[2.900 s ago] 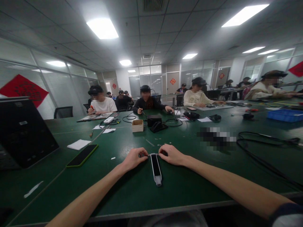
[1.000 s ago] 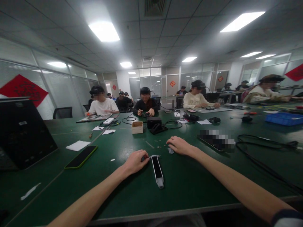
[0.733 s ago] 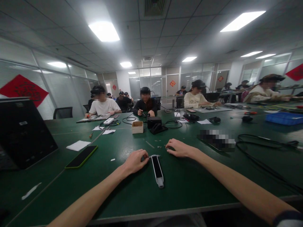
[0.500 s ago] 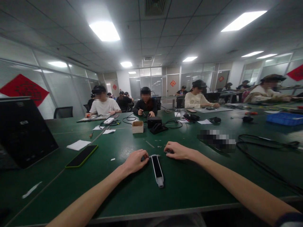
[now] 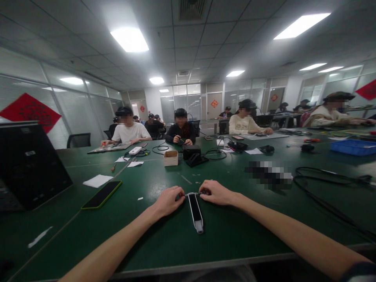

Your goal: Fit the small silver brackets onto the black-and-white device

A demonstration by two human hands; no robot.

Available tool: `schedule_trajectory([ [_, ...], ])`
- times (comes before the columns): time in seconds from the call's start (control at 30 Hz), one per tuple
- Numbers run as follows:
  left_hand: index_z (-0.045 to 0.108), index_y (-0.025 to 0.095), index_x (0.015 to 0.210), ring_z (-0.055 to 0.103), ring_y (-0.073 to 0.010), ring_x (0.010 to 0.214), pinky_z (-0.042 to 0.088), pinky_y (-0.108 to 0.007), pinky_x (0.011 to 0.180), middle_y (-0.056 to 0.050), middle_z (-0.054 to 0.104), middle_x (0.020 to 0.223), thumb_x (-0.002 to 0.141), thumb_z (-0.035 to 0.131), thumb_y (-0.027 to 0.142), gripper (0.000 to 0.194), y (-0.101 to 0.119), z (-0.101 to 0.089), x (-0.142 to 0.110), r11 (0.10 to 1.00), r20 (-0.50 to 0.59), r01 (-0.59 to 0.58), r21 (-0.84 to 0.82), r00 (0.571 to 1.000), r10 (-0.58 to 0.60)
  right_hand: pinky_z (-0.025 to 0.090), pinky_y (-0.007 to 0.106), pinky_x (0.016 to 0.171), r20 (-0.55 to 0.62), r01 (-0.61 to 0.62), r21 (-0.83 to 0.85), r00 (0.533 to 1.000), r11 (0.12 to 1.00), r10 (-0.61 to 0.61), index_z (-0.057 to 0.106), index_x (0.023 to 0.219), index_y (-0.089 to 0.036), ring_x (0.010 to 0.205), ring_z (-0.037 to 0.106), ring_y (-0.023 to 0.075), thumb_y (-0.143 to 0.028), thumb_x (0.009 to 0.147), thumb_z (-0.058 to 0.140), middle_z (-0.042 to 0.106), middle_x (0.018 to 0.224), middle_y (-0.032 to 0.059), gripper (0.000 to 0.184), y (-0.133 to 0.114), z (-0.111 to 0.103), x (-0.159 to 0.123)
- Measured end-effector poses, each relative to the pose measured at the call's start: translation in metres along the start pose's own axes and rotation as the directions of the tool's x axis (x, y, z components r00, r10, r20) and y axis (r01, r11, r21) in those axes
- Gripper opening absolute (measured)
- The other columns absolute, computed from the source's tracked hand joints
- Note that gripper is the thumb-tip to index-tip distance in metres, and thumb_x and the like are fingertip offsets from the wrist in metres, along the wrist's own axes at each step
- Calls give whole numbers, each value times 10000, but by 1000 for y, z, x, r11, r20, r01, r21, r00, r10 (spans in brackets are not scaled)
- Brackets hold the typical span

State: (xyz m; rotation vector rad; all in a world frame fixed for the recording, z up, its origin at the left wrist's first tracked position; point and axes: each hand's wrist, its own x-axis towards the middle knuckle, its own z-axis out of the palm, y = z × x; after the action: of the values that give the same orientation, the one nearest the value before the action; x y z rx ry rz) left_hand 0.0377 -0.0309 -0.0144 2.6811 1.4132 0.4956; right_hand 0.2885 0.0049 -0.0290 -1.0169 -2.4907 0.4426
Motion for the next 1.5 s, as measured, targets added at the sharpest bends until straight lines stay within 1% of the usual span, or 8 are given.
schedule_trajectory([
  [0.37, 613, 189, 888, 575, -159, 726, 426, -254, 656, -23, 623, 830, 877, 490, 257, 141, -1, 2, 0, 1000, -17, -6, 9, 1000, 6, 457, 273, 661, -38, 12, -2, 999, 1000, -12, 665, 939, -175, 724, 549, 140, -412, 842, 602, 595, 896, 40, 264, -8, 0, 0],
  [0.63, 613, 197, 898, 569, -155, 727, 426, -252, 656, -19, 620, 828, 881, 478, 279, 159, -3, 4, 0, 1000, -15, 3, 3, 1000, -2, 458, 259, 647, -65, 33, 14, 997, 999, -32, 657, 899, -158, 739, 557, 145, -336, 829, 642, 607, 864, 40, 192, -16, 2, 1],
  [0.73, 613, 199, 900, 571, -155, 734, 421, -252, 654, -18, 620, 834, 881, 477, 280, 159, -5, 6, 0, 1000, -18, -6, 4, 1000, 6, 464, 261, 638, -55, 32, 13, 998, 999, -31, 653, 914, -155, 733, 554, 145, -325, 850, 605, 605, 884, 45, 188, -20, 0, 0],
  [0.9, 610, 197, 894, 573, -156, 741, 422, -251, 658, -16, 616, 825, 880, 484, 261, 142, -3, 3, 0, 1000, -14, -1, 5, 1000, 1, 481, 270, 675, -58, 33, 11, 998, 999, -32, 649, 914, -141, 743, 557, 141, -208, 853, 555, 604, 907, 55, 131, -23, -1, -1],
  [1.13, 605, 198, 899, 581, -163, 766, 430, -257, 664, -20, 620, 864, 889, 481, 249, 135, 1, 1, 0, 1000, 14, 3, -1, 1000, -3, 488, 278, 686, -68, 28, 30, 997, 999, -26, 638, 908, -152, 761, 556, 147, -226, 858, 552, 597, 909, 52, 124, -19, 2, 1],
  [1.3, 598, 225, 1070, 579, -213, 932, 440, -309, 796, -51, 614, 1051, 863, 538, 324, 237, -7, -17, 0, 994, 50, -36, 106, 998, 30, 476, 277, 680, -73, 31, 21, 997, 999, -29, 624, 891, -155, 752, 547, 145, -233, 861, 547, 592, 887, 46, 114, -14, 6, 2],
  [1.43, 597, 230, 1143, 556, -238, 1033, 419, -332, 892, -80, 570, 1166, 833, 566, 362, 339, -30, -36, -3, 985, 78, 64, 161, 994, -77, 468, 279, 685, -80, 51, 15, 996, 999, -49, 621, 894, -154, 752, 538, 146, -235, 865, 542, 588, 882, 46, 116, -13, 8, 2],
  [1.5, 606, 232, 1146, 566, -240, 1023, 431, -325, 873, -82, 572, 1165, 828, 564, 381, 354, -43, -40, -5, 982, 97, 117, 151, 986, -133, 469, 278, 685, -67, 46, 30, 997, 998, -44, 621, 911, -155, 761, 538, 145, -248, 874, 536, 586, 903, 47, 132, -13, 6, 1],
])
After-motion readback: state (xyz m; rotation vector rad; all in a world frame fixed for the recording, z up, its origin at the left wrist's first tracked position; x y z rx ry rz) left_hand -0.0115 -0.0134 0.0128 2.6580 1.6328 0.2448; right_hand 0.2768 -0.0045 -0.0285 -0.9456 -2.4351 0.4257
